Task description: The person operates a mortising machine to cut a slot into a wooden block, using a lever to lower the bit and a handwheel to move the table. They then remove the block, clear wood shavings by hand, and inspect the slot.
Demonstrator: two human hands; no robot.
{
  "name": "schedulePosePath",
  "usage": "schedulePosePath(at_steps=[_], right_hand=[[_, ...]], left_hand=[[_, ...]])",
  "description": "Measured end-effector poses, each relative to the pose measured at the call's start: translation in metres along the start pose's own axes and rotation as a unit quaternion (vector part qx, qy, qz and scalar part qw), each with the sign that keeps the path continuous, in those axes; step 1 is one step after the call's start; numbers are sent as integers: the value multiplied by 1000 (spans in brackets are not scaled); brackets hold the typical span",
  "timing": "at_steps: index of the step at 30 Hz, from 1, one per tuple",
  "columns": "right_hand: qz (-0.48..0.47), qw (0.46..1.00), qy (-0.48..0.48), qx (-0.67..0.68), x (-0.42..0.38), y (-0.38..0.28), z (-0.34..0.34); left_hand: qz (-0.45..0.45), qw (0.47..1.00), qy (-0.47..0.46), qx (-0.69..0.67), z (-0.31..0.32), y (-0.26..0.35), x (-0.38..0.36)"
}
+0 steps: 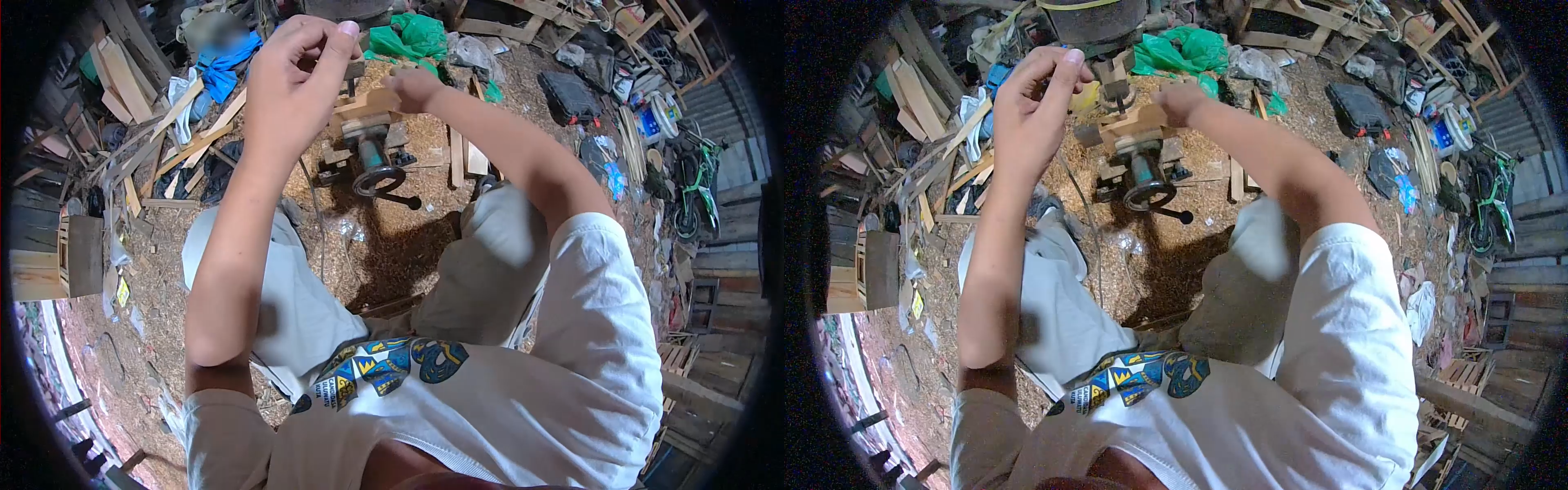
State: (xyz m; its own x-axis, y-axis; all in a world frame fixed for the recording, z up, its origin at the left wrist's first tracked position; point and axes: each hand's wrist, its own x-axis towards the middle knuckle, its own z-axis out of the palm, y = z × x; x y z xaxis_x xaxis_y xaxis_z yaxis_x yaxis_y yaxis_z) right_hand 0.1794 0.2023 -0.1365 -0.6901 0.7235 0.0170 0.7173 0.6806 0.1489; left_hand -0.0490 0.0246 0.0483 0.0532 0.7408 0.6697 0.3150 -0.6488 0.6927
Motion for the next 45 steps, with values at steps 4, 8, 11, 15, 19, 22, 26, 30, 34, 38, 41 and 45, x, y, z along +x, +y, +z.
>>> schedulePosePath(at_steps=[4, 8, 11, 15, 19, 22, 26, 30, 34, 38, 41, 45], right_hand=[[16, 996, -80, 24, 13, -11, -2], [5, 991, -96, 96, 29, -11, 0], [4, 989, -104, 105, 34, -11, 3], [-9, 989, -109, 99, 33, -9, 5], [-5, 983, -147, 113, 35, -6, 9], [2, 986, -108, 123, 33, -3, 16], [-14, 987, -109, 118, 34, -4, 12], [-25, 983, -92, 159, 39, 10, 29], [-30, 989, -19, 145, 33, 10, 21], [1, 983, -56, 174, 36, 26, 31], [-10, 980, -27, 196, 42, 40, 61], [6, 977, -38, 208, 40, 47, 57]], left_hand=[[-23, 1000, -3, -6, 10, 2, 4], [17, 1000, -7, 10, 18, 0, 8], [37, 999, -7, 14, 22, -2, 9], [38, 999, -2, 2, 25, -3, 10], [23, 1000, 10, -4, 25, 0, 9], [29, 999, 14, 9, 22, 0, 8], [68, 997, 38, 22, 20, -5, 9], [59, 997, 35, 43, 12, 4, 8], [62, 995, 62, 37, 7, 3, 11], [52, 996, 72, 29, 3, 4, 10], [64, 994, 78, 44, -2, 4, 9], [49, 995, 78, 42, -9, 6, 8]])
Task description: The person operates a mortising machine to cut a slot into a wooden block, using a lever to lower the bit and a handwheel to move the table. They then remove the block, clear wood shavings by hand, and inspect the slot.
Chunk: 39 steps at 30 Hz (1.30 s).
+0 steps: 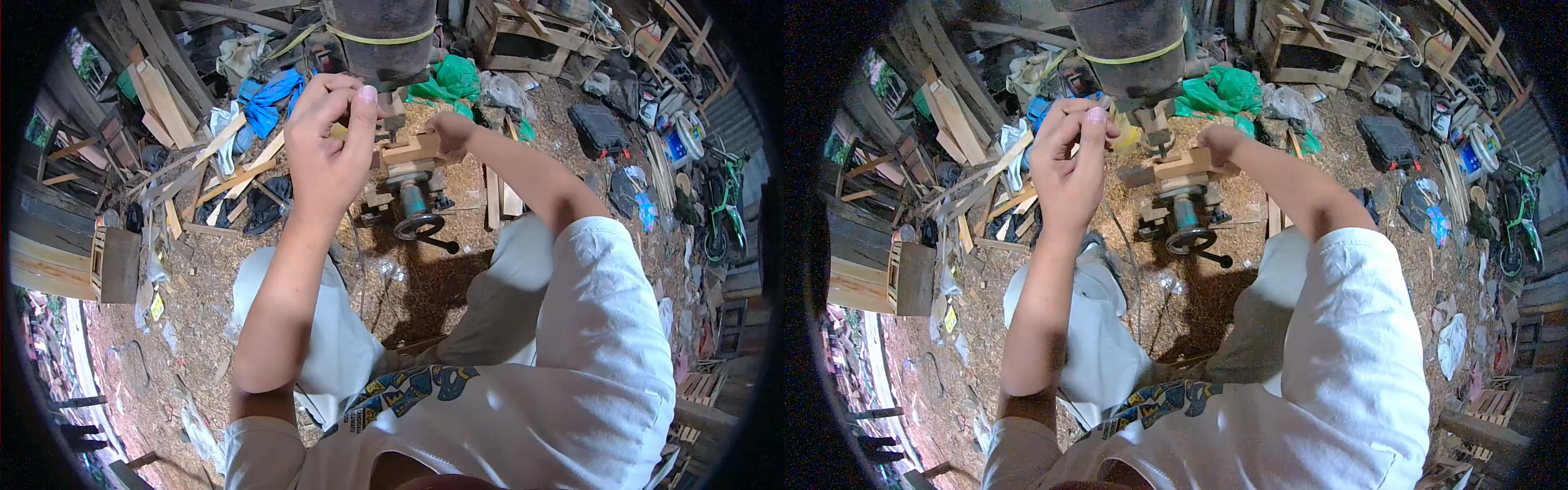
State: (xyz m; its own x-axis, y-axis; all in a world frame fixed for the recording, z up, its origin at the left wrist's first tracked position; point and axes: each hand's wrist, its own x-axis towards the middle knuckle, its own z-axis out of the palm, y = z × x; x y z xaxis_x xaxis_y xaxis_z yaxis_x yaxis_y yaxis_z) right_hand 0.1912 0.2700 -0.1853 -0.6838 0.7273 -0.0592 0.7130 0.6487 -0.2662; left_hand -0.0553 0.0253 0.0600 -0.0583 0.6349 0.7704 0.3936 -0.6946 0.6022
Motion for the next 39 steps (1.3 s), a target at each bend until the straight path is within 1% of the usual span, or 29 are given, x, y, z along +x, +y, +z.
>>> schedulePosePath(at_steps=[1, 2, 5, 11, 13, 15, 17, 19, 21, 22, 23, 25, 26, 29, 30, 31, 32, 33, 35, 36, 37, 38, 39], right_hand=[[18, 999, -31, 2, -3, 0, -3], [18, 999, -30, 4, -5, 0, -6], [41, 996, -70, 43, -9, 9, -13], [123, 987, -98, -45, -20, 46, -5], [128, 988, -74, -49, -39, 55, -12], [135, 988, -58, -47, -61, 46, -22], [158, 983, -76, -50, -77, 16, -46], [182, 977, -96, -53, -89, 15, -48], [214, 977, -24, -6, -98, 21, -41], [186, 981, 28, -41, -102, 21, -39], [189, 981, 26, -45, -105, 22, -40], [229, 971, 21, -70, -109, 18, -48], [209, 975, -6, -77, -115, 16, -58], [202, 976, -13, -82, -129, 4, -77], [205, 975, -12, -84, -134, 4, -79], [183, 977, 3, -106, -139, 6, -80], [160, 979, 18, -129, -144, 8, -82], [163, 978, 17, -132, -148, 9, -83], [126, 978, 77, -147, -157, 5, -83], [107, 977, 96, -158, -162, 3, -84], [107, 977, 93, -161, -167, -2, -87], [75, 977, 124, -159, -171, -8, -91], [41, 975, 155, -156, -175, -13, -95]], left_hand=[[-2, 1000, -2, -2, -1, 0, -1], [-2, 1000, -3, -1, -3, 0, -1], [-9, 1000, 6, -12, -5, -1, -1], [-13, 1000, 3, -25, -7, -1, 0], [-12, 999, 2, -33, -6, 2, 3], [-18, 999, 0, -41, -6, 6, 2], [-6, 999, -8, -37, -4, 7, 6], [-3, 999, -6, -48, 1, 8, 8], [-12, 997, -6, -71, 6, 8, 8], [-19, 997, -16, -69, 7, 10, 9], [-19, 997, -14, -73, 8, 11, 8], [-27, 997, -23, -72, 11, 12, 9], [-26, 997, -21, -75, 12, 12, 9], [-18, 997, -33, -64, 11, 15, 8], [-16, 997, -54, -47, 10, 16, 8], [-14, 997, -75, -30, 9, 17, 8], [-13, 997, -75, -34, 9, 14, 8], [0, 996, -85, -22, 10, 10, 8], [12, 996, -93, -14, 13, 9, 7], [-7, 993, -116, -15, 13, 12, 5], [-27, 990, -138, -16, 13, 14, 3], [-2, 987, -162, 6, 13, 10, 3], [-4, 987, -158, 4, 14, 8, 2]])
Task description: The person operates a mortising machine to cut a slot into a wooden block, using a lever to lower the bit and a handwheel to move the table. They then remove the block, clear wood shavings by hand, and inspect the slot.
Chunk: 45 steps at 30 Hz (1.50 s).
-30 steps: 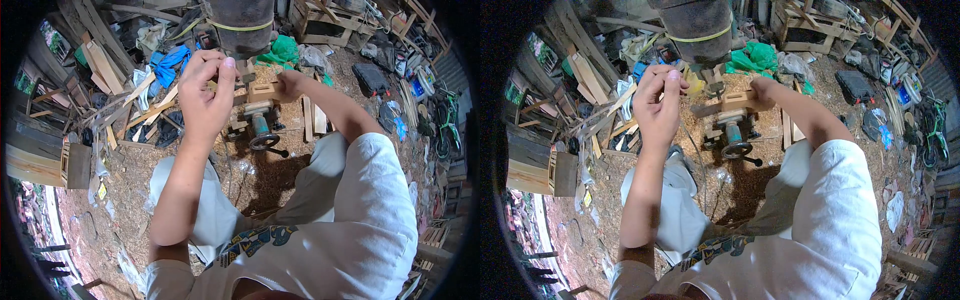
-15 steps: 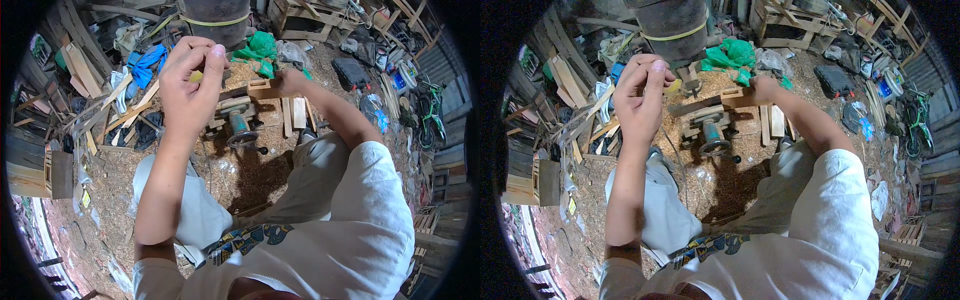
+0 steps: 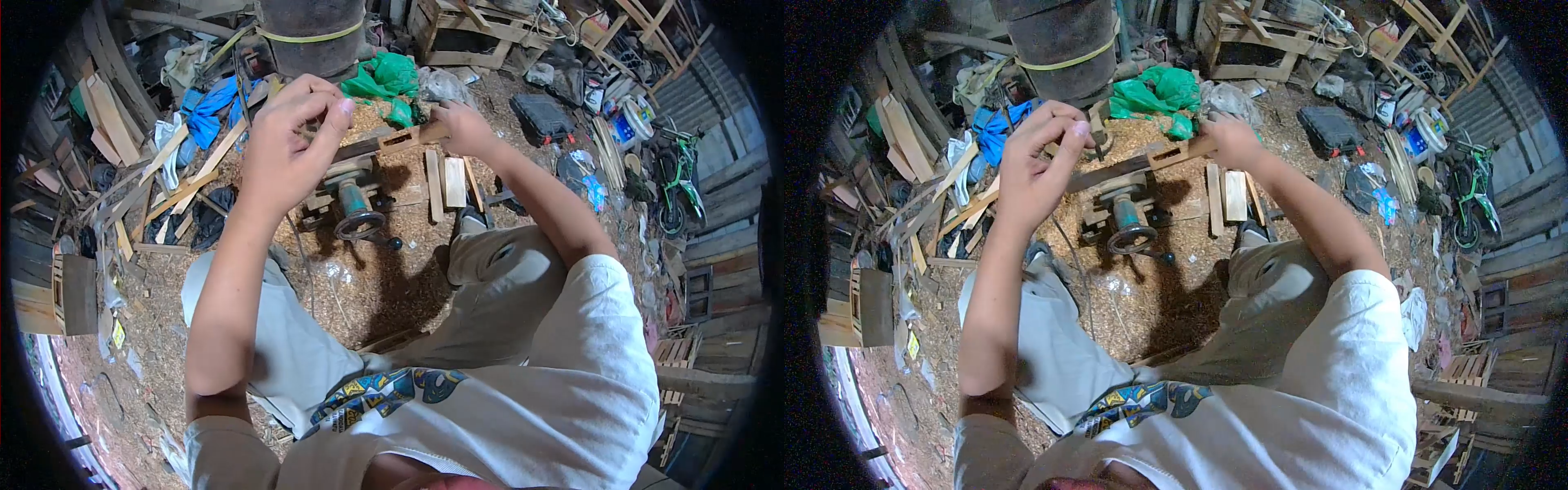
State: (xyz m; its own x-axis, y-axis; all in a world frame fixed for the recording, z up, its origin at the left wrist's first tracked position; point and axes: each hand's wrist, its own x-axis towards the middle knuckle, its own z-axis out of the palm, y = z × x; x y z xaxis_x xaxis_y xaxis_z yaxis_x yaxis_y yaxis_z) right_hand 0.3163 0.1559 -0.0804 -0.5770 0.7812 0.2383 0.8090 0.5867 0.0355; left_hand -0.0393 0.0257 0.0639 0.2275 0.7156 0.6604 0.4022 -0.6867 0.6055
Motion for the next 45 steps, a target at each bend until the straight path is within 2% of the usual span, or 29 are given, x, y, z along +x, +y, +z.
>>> schedulePosePath(at_steps=[2, 4, 6, 11, 13, 14, 16, 22, 26, 29, 31, 35, 40, 45], right_hand=[[4, 1000, -5, 0, -4, -8, -13], [1, 998, -11, 68, -8, -16, -31], [-10, 997, 1, 77, -12, -27, -49], [-48, 994, 49, 83, -21, -52, -87], [-52, 992, 92, 67, -26, -65, -102], [-57, 992, 89, 66, -28, -71, -110], [-52, 990, 110, 73, -32, -82, -123], [-72, 988, 124, 64, -46, -108, -143], [-78, 989, 112, 61, -54, -122, -150], [-107, 979, 158, 70, -58, -131, -150], [-121, 976, 174, 58, -61, -136, -154], [-123, 978, 162, 52, -66, -139, -157], [-148, 973, 173, 46, -67, -142, -155], [-148, 975, 156, 47, -67, -145, -156]], left_hand=[[30, 999, -29, 27, 4, -3, -2], [24, 998, -49, 20, 7, -3, -6], [-23, 996, -92, -8, 10, 0, -8], [-15, 987, -147, 56, 8, -3, -10], [-77, 976, -199, 52, 6, 3, -11], [-80, 976, -195, 51, 6, 2, -13], [-25, 968, -222, 115, 6, -4, -19], [-7, 953, -263, 151, 10, -12, -34], [-10, 947, -271, 170, 16, -27, -43], [-3, 945, -280, 170, 17, -24, -45], [-73, 927, -309, 201, 13, -17, -43], [-56, 930, -296, 208, 10, -20, -51], [-119, 917, -316, 211, 9, -8, -54], [-104, 920, -307, 218, 7, -16, -62]])
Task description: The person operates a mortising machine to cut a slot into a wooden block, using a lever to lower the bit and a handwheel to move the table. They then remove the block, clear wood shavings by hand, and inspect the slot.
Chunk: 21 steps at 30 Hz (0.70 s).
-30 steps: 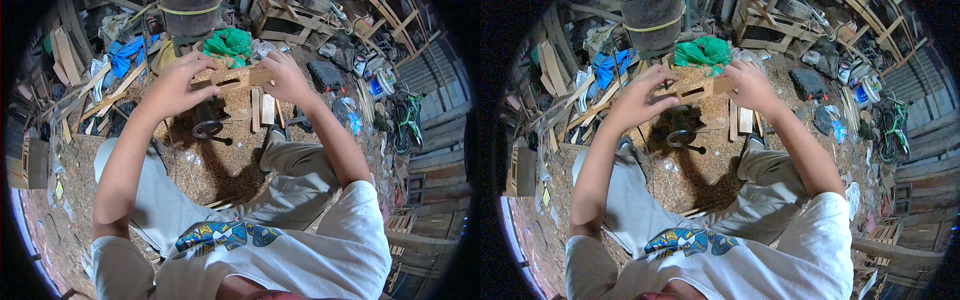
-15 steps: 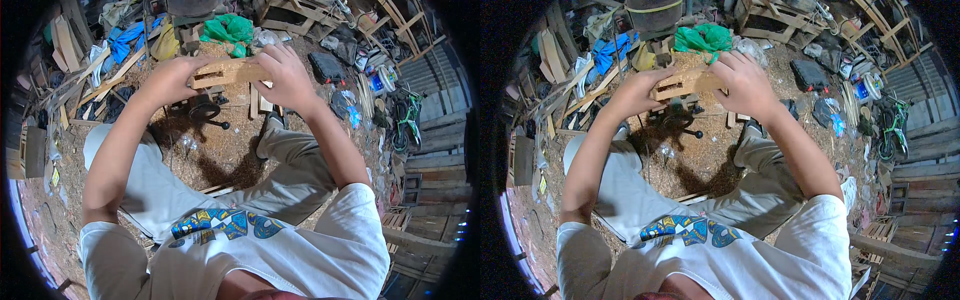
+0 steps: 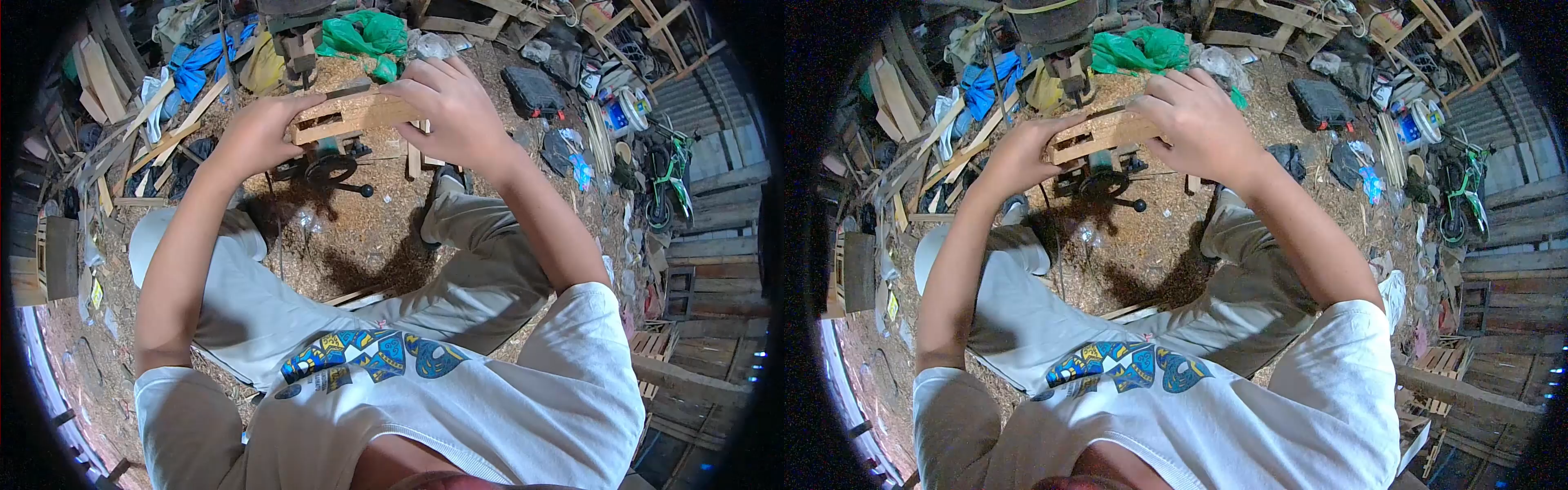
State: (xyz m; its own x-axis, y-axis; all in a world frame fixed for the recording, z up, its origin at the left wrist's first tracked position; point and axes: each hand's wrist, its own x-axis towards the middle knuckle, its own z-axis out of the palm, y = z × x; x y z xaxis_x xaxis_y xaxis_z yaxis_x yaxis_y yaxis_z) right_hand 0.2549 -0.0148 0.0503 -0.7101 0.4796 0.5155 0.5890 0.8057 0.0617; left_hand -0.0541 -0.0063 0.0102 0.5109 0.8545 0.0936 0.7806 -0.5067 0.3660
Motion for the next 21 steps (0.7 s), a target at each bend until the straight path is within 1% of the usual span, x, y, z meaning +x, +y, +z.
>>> schedulePosePath(at_steps=[2, 5, 7, 8, 10, 11, 13, 14, 16, 17, 19, 21], right_hand=[[3, 1000, -6, 2, 0, 0, 2], [9, 1000, -23, 15, -4, 0, 9], [90, 984, -145, 50, -8, -2, 14], [90, 984, -145, 52, -11, -1, 20], [94, 981, -156, 64, -18, 2, 35], [93, 981, -157, 66, -20, 1, 40], [108, 984, -120, 75, -24, -2, 48], [106, 984, -122, 77, -26, -4, 51], [123, 986, -83, 70, -29, -7, 57], [122, 987, -83, 72, -29, -7, 60], [127, 969, -195, 84, -30, -6, 64], [138, 969, -179, 103, -36, -4, 72]], left_hand=[[2, 1000, -2, 0, 1, -3, 0], [-2, 999, -29, -12, 1, -3, -2], [5, 999, -39, -12, 1, 0, -4], [4, 999, -40, -12, -1, -1, -5], [35, 999, -36, -11, -2, -2, -9], [33, 999, -36, -11, -1, -7, -10], [66, 997, -30, 17, 2, -16, -12], [63, 997, -30, 15, 3, -17, -14], [27, 999, -2, -22, 2, -15, -15], [25, 999, -2, -21, 0, -14, -16], [-5, 1000, -8, -28, -4, -12, -16], [0, 1000, -6, -16, -3, -14, -16]])
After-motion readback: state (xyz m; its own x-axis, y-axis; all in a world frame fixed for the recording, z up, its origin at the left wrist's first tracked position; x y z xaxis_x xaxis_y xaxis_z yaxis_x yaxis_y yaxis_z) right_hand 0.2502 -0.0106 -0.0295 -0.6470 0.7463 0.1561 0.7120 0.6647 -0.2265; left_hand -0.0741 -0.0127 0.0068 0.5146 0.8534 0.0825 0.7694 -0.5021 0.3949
